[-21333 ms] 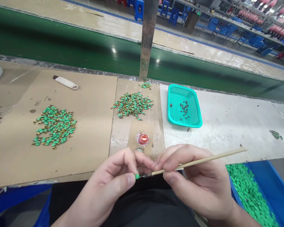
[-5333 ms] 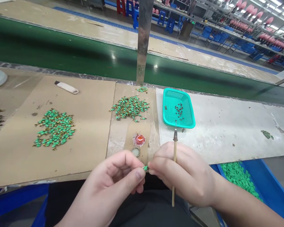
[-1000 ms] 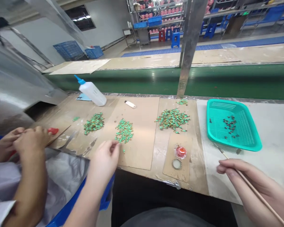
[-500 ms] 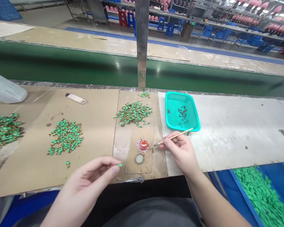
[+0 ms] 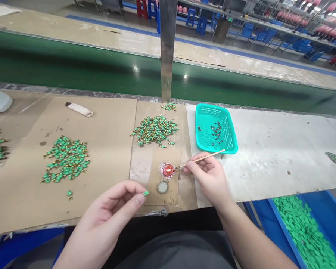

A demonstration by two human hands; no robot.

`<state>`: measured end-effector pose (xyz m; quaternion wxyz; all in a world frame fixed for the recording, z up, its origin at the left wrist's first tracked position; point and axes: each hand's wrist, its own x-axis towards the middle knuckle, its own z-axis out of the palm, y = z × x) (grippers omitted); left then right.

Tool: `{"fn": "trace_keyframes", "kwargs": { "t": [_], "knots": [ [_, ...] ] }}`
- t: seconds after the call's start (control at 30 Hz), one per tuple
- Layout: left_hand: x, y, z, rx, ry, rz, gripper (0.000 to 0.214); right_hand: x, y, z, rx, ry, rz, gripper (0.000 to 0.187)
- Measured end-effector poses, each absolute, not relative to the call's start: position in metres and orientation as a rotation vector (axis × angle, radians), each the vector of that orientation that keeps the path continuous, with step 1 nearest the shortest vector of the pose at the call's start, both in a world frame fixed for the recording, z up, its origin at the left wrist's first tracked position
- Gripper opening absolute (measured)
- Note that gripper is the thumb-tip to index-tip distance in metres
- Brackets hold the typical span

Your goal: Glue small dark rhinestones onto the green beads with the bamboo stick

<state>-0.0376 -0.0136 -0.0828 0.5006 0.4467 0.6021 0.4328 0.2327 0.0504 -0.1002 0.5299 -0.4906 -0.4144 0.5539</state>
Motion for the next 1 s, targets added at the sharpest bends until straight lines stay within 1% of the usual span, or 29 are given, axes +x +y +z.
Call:
{"fn": "trace_keyframes", "kwargs": {
  "t": [0.2, 0.4, 0.53, 0.63, 0.7, 0.8, 0.9, 1.0],
  "knots": [
    [-0.039, -0.017, -0.09, 0.983, 1.356, 1.014, 0.042, 0.237, 0.052, -0.101, -1.152, -0.997, 1.368, 0.047],
    [-0.031, -0.016, -0.084, 0.941, 1.297, 1.077, 0.035, 0.24, 0.049, -0.093, -1.105, -1.012, 1.383, 0.039],
    [-0.018, -0.011, -0.075, 0.792, 1.248, 1.097, 0.037, 0.24, 0.036, -0.073, -0.988, -1.053, 1.374, 0.022],
    [-0.008, -0.009, -0.068, 0.692, 1.125, 1.071, 0.037, 0.237, 0.022, -0.054, -0.835, -1.098, 1.401, 0.01],
    [-0.003, -0.008, -0.064, 0.653, 1.01, 1.053, 0.035, 0.234, 0.014, -0.045, -0.77, -1.096, 1.439, 0.01],
    [0.001, -0.009, -0.061, 0.606, 0.861, 1.046, 0.031, 0.23, 0.005, -0.038, -0.751, -1.102, 1.45, 0.017],
    [0.003, -0.01, -0.06, 0.585, 0.805, 1.036, 0.03, 0.229, 0.002, -0.037, -0.782, -1.14, 1.415, 0.021],
    [0.003, -0.01, -0.06, 0.581, 0.803, 1.035, 0.029, 0.229, 0.002, -0.036, -0.819, -1.174, 1.386, 0.019]
  ]
}}
